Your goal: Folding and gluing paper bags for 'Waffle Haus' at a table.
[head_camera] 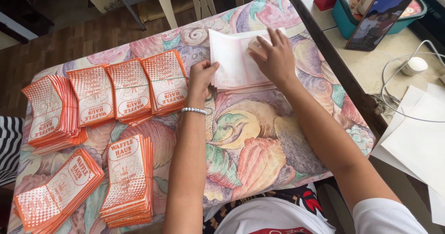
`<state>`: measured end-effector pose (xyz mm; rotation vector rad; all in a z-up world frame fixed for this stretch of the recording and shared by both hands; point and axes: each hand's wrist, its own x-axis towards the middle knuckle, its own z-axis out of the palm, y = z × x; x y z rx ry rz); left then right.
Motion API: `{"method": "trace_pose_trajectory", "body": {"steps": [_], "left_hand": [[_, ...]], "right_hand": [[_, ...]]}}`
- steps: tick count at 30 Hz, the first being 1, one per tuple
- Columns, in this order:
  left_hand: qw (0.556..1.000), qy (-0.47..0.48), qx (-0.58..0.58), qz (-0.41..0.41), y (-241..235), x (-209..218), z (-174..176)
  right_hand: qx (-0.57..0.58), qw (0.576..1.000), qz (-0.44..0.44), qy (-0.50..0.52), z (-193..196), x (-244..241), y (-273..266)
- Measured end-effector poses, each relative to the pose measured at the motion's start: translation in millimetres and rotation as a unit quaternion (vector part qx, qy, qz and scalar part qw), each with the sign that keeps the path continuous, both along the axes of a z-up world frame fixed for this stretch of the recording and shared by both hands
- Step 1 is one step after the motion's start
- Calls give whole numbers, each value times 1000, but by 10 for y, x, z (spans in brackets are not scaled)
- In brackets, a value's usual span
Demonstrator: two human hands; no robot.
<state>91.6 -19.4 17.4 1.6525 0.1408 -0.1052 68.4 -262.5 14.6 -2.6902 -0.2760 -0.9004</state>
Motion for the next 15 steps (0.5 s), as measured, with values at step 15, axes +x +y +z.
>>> {"method": "trace_pose_trajectory", "body": {"steps": [15], "left_hand": [[997, -49, 55, 10, 53, -118, 198]], "right_hand": [[162, 987, 4, -1, -118, 13, -156]]}}
